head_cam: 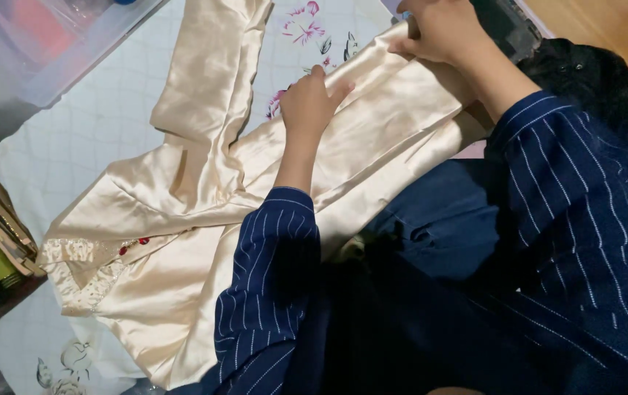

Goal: Smoothing and folding a satin garment on a flat surface

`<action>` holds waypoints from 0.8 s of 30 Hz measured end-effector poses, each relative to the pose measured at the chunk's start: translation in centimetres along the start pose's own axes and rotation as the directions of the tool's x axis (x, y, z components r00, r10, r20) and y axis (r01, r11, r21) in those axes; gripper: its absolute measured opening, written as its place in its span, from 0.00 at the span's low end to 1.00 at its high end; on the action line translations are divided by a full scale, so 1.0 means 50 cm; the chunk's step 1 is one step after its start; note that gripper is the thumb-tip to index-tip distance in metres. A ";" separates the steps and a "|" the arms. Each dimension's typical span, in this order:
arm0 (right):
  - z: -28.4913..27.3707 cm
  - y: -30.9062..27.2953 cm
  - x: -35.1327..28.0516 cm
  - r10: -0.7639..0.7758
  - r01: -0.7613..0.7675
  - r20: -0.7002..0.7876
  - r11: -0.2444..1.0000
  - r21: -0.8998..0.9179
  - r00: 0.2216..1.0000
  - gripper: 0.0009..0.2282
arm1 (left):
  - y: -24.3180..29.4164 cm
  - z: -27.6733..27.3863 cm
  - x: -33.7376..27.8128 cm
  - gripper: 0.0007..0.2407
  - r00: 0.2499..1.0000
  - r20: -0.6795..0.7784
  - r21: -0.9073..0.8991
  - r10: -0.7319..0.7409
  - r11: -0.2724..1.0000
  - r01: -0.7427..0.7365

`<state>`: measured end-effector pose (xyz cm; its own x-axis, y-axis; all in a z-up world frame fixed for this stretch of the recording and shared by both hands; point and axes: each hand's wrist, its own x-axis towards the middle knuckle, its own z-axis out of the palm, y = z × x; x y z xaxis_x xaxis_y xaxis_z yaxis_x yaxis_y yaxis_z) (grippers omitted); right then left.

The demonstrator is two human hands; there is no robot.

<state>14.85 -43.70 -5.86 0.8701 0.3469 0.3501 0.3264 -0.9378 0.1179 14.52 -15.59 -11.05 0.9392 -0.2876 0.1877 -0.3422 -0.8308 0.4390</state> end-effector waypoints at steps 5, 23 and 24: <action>-0.002 -0.021 -0.024 0.013 -0.028 -0.113 0.991 -0.133 0.994 0.17 | 0.047 -0.010 -0.041 0.22 0.970 -0.225 0.234 0.087 0.972 -0.033; -0.019 -0.122 -0.109 -0.001 0.006 -0.045 0.994 0.110 0.999 0.22 | 0.091 0.068 -0.124 0.25 0.972 -0.231 0.086 0.040 0.996 -0.021; -0.016 -0.108 -0.112 0.034 -0.028 -0.052 0.993 0.113 0.998 0.21 | 0.090 0.066 -0.124 0.25 0.975 -0.219 0.094 0.039 0.995 -0.019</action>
<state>7.91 -40.60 -7.70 0.8602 0.3135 0.4022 0.3415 -0.9399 0.0021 7.26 -19.13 -13.15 0.8957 -0.2090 0.3924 -0.3559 -0.8660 0.3512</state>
